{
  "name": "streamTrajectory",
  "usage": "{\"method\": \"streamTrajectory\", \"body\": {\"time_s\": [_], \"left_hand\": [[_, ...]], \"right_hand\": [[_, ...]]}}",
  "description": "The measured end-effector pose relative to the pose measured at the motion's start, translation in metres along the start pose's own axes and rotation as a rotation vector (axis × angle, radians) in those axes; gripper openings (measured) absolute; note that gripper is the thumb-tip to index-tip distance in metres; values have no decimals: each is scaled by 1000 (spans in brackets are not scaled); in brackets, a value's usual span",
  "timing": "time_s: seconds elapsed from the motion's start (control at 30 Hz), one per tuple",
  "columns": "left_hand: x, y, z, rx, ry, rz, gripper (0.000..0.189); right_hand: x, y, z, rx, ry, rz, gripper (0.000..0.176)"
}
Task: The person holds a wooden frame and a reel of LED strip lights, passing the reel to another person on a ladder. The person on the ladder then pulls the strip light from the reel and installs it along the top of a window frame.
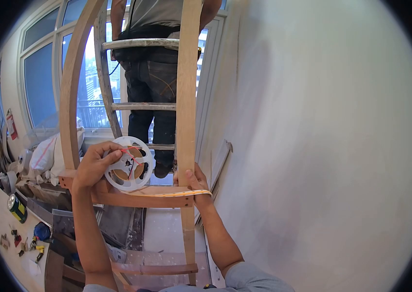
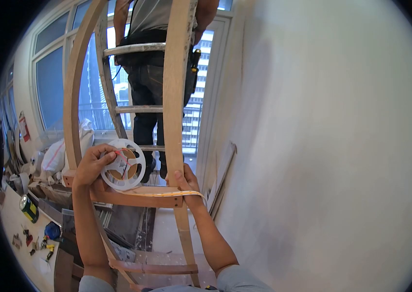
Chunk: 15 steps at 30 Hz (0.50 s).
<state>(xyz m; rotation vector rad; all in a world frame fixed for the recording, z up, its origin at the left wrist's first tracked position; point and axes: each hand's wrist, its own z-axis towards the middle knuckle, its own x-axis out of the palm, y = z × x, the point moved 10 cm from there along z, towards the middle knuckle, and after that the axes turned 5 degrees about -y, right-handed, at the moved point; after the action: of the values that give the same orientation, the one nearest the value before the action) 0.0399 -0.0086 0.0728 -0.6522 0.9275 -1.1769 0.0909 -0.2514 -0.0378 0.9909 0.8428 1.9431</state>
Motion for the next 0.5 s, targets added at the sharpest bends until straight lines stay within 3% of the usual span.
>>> {"method": "streamTrajectory", "body": {"time_s": [0.13, 0.5], "left_hand": [[0, -1, -1, -8, -5, 3, 16], [1, 1, 0, -13, 0, -23, 16]], "right_hand": [[1, 4, -1, -5, -10, -24, 47], [1, 3, 0, -9, -17, -7, 46]]}}
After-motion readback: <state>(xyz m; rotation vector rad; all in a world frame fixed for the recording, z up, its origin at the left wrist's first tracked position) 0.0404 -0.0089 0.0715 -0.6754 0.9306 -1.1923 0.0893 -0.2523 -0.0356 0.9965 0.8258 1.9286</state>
